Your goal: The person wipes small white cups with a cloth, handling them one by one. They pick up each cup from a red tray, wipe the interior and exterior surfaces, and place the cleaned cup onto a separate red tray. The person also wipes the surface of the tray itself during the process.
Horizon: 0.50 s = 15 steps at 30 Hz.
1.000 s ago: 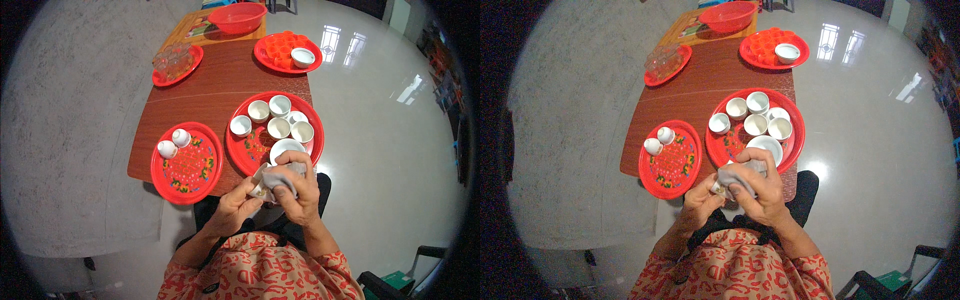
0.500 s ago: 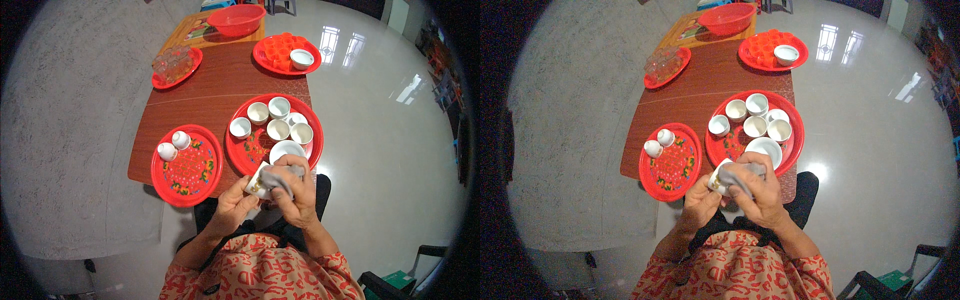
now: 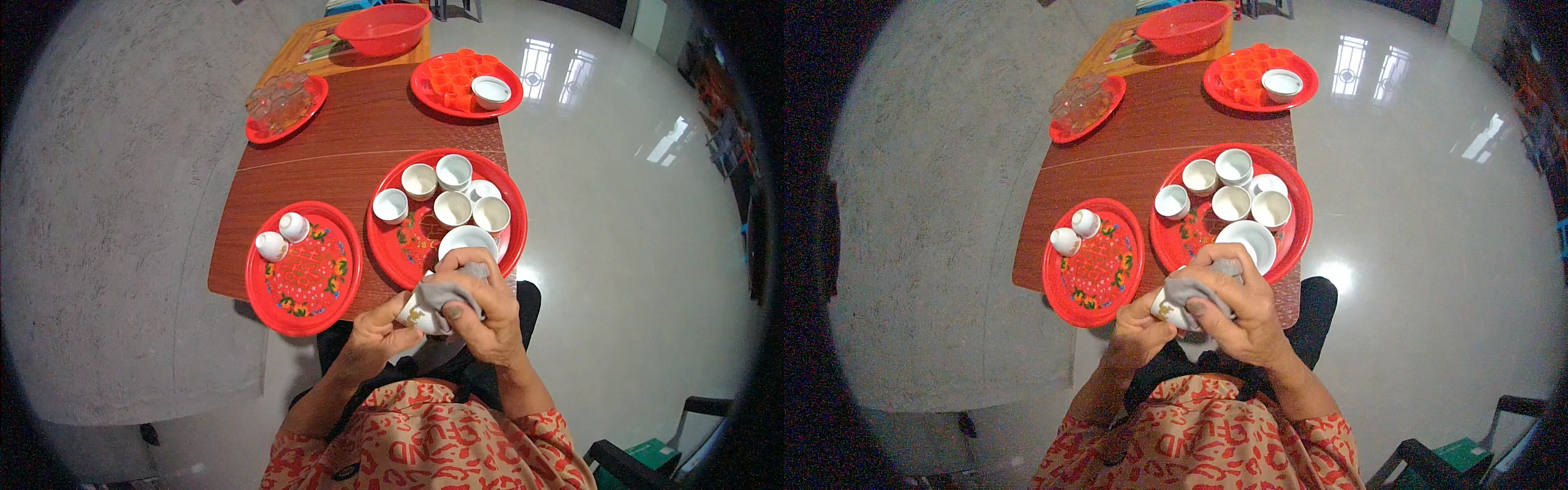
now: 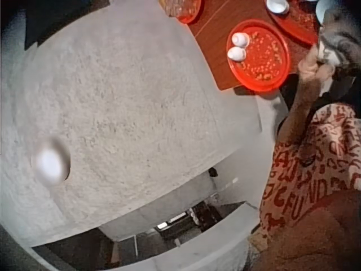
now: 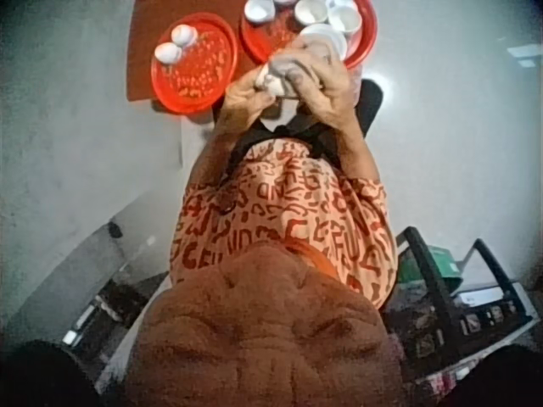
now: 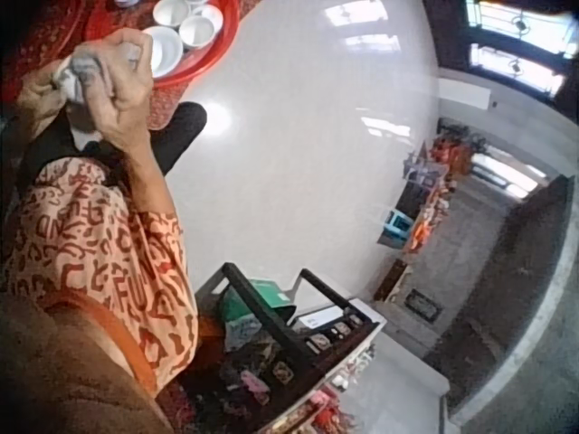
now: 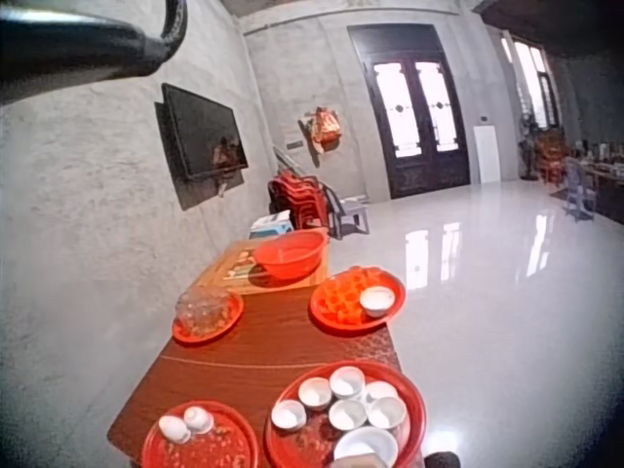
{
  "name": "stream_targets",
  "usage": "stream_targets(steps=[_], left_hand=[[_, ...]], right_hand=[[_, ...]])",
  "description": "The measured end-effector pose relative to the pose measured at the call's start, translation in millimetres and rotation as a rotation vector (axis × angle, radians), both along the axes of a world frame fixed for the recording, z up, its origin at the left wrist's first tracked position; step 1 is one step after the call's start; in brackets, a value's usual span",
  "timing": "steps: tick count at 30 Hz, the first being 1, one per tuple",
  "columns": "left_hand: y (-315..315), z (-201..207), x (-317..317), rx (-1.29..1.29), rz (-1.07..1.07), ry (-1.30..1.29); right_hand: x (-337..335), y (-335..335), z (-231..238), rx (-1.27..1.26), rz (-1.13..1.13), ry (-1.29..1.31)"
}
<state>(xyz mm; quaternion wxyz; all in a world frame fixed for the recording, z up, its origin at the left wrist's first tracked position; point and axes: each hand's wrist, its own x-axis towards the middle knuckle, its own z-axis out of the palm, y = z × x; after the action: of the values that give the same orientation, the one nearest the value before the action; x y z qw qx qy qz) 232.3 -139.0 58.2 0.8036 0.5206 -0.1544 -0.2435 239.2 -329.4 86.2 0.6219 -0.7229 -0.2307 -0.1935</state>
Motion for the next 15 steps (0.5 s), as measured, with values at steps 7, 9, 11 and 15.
stream_targets(steps=[7,9,11,15], left_hand=[[-3.1,2.3,-1.9,-0.129,-0.051,0.091],[-5.0,2.0,-0.8,-0.175,-0.053,0.085],[-4.6,-1.4,0.4,-0.198,-0.051,0.051],[-7.2,-0.3,0.7,-0.132,-0.007,0.014]], right_hand=[[2.0,-1.0,-14.5,0.409,0.16,0.398],[1.8,0.1,-16.0,0.402,0.135,0.404],[2.4,-2.5,-11.4,0.194,0.07,0.193],[-1.4,-2.0,6.1,-0.171,-0.04,-0.138]])
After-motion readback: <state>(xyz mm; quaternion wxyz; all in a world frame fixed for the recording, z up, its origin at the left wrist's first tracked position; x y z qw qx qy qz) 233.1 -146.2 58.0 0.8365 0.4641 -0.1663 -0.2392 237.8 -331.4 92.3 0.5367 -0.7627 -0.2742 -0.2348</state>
